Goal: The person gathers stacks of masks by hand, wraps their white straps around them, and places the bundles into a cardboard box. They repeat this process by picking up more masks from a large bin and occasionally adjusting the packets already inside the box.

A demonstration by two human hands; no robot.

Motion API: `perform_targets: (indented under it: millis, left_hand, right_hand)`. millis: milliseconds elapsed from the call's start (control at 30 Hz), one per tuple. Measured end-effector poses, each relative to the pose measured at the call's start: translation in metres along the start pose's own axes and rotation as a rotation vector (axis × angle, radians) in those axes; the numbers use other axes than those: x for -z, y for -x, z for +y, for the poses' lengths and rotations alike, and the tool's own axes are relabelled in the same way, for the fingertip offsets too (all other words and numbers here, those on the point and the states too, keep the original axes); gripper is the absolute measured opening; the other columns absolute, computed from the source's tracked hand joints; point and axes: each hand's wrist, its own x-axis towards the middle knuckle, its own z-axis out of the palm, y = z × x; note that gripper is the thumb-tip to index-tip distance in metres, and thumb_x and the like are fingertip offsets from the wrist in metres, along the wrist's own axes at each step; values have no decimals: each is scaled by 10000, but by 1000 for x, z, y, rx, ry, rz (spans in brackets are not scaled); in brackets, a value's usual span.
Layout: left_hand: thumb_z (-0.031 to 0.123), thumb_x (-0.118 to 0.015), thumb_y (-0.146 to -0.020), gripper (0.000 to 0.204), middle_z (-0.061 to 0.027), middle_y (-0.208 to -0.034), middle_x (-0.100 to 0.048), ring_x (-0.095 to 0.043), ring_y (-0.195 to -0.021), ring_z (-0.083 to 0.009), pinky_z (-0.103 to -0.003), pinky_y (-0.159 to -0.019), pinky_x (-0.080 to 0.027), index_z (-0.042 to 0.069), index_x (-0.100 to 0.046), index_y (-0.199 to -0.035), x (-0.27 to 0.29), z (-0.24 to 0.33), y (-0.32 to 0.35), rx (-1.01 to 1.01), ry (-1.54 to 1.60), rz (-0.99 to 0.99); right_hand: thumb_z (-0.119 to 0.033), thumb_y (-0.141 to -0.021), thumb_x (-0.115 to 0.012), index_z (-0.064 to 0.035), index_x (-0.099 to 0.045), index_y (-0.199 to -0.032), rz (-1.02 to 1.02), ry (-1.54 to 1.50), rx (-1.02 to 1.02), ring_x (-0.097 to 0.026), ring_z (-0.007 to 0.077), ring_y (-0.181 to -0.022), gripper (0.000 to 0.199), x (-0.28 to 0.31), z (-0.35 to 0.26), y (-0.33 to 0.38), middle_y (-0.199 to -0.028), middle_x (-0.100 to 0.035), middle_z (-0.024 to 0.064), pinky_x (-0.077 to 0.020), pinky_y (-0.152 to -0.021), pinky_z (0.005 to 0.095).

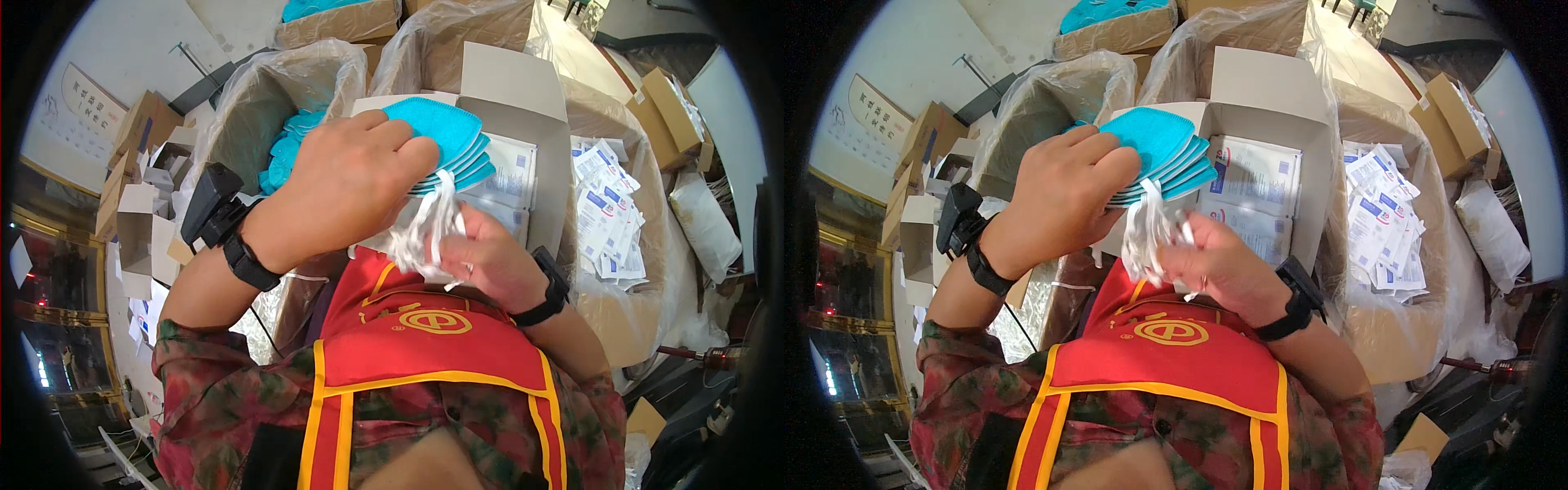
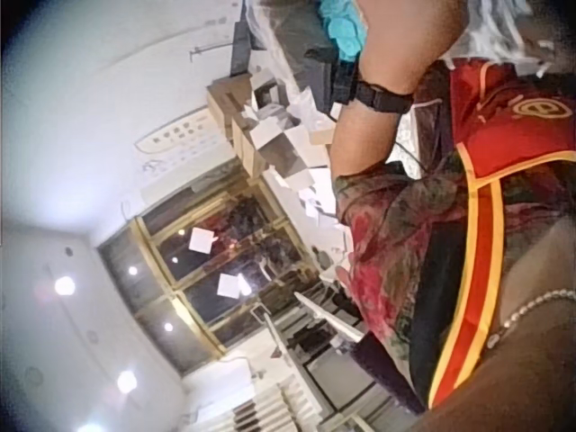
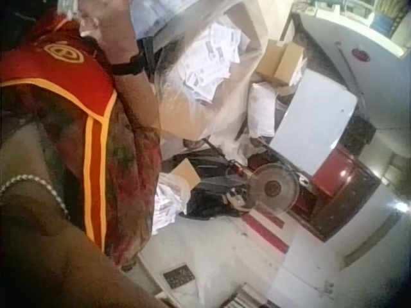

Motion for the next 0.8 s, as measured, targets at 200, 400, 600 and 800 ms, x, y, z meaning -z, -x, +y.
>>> perform_targets:
  millis: [200, 400, 600, 800]
  left_hand:
    - [90, -703, -574, 296, -95, -725, -518, -557, -716, -308, -405, -582, -450, 82, -490, -779, -5, -2, 13, 78, 120, -110]
    - [252, -694, -685, 339, -146, -878, -616, -599, -814, -351, -429, -677, -477, 82, -598, -962, -40, 30, 31, 154, 602, -447]
    - [274, -658, -664, 248, -65, -677, -476, -541, -614, -275, -382, -527, -437, 103, -509, -763, -7, 36, 36, -225, 761, -306]
    - [192, -618, -560, 229, 12, -613, -344, -450, -523, -141, -278, -398, -354, 141, -430, -679, 56, 37, 53, -315, 594, -342]
  right_hand:
    - [-123, -847, -661, -7, -625, -1085, -7, 237, -141, -544, 110, -873, 268, -6, -37, 44, -990, -610, 36, -420, -826, 228]
    - [-152, -799, -707, -53, -684, -872, -207, 1081, 891, -518, 273, -1072, 125, -34, -58, 39, -1080, -607, 109, -382, -937, 395]
    - [-185, -880, -567, -61, -585, -948, -671, 623, 512, -528, 332, -795, 142, -45, -53, 63, -824, -548, 127, -419, -699, 413]
    - [-118, -927, -542, -38, -613, -906, -668, 551, 244, -619, 297, -818, 109, -32, -69, 117, -926, -653, 113, -447, -895, 478]
